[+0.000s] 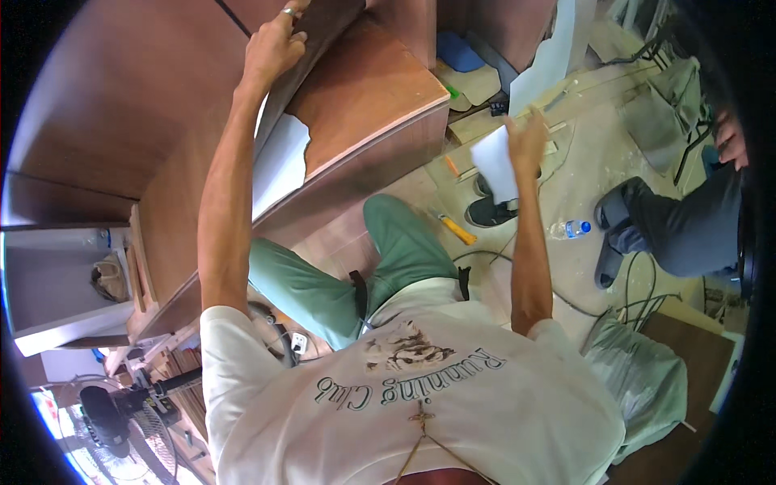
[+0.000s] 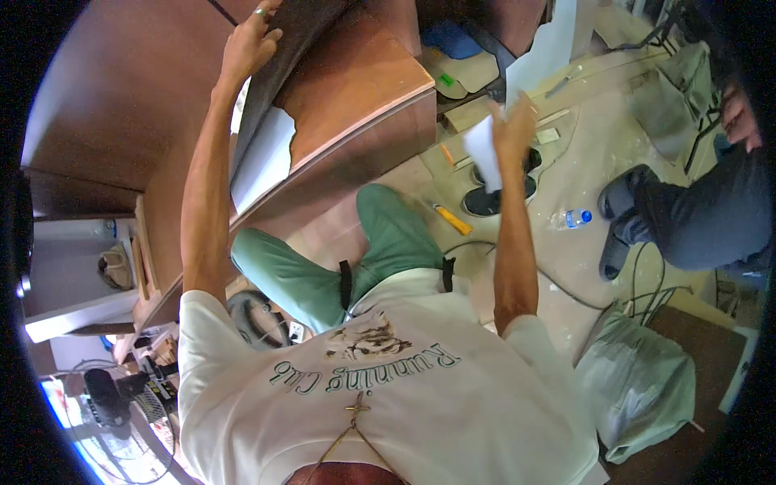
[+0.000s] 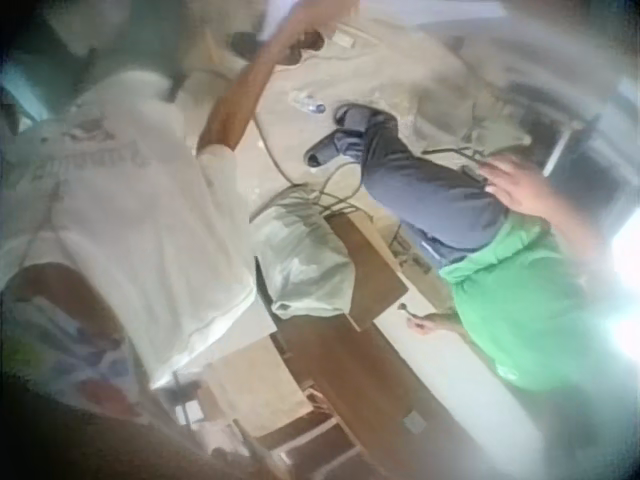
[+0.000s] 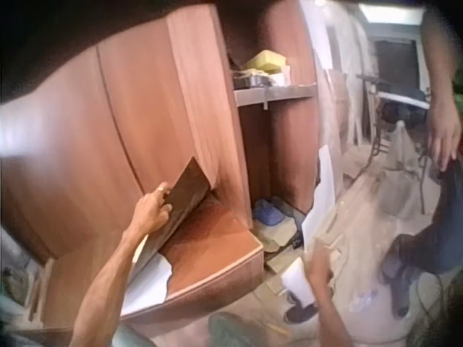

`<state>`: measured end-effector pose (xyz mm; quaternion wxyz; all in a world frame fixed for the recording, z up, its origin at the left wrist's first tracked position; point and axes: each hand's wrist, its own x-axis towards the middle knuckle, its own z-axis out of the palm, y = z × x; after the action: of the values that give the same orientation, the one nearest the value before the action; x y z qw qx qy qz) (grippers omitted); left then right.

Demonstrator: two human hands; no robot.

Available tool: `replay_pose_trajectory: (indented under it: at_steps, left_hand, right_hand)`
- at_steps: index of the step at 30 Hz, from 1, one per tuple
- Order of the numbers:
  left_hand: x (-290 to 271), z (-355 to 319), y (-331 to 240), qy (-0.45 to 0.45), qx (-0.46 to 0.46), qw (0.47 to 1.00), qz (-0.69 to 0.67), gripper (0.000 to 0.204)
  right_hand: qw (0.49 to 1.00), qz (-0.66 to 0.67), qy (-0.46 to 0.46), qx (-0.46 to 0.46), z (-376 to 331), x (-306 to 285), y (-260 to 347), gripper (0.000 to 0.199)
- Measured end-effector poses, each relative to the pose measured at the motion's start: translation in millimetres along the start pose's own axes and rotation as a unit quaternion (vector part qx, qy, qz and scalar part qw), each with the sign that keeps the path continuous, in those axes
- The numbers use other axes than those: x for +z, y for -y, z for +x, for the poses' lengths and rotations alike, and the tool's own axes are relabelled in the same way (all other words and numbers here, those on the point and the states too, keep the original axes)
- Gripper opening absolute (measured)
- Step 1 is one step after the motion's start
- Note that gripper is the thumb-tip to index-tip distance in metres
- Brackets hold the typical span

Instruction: The person applies a wood veneer sheet to the top of a cabinet, wipes the surface with a cloth, and then trims the excess veneer along the edge with a scraper tool.

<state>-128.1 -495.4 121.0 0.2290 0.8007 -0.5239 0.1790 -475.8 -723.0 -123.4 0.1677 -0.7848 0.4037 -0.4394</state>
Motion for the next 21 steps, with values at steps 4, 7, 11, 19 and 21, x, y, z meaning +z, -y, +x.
replay_pose_trajectory:
  at_steps: [4, 7, 11, 19, 21]
  left_hand:
    - [6.6, 1.0, 12.8, 0.009, -0.018, 1.000, -0.008, 0.044]
    - [2.8, 3.4, 8.8, 0.010, -0.029, 0.999, -0.010, 0.041]
    - [-3.7, 4.7, 14.3, 0.013, -0.043, 0.999, 0.012, 0.040]
    - [-20.1, -2.5, -0.1, 0.024, -0.044, 0.999, -0.014, 0.041]
    - [-24.7, 1.8, -4.2, 0.041, -0.050, 0.998, -0.021, 0.040]
  right_hand:
    - [0.877, 0.454, 0.144, -0.068, -19.7, 116.9, 155.0, 0.032]
    - [0.909, 0.186, 0.354, -0.117, -35.4, 179.4, 257.3, 0.045]
    - [0.941, 0.085, 0.235, -0.229, -69.5, 232.2, 312.2, 0.038]
    - [0.664, 0.313, 0.674, 0.087, -26.9, 264.5, 331.6, 0.023]
    - [0.636, 0.316, 0.681, 0.177, -29.5, 264.7, 326.9, 0.033]
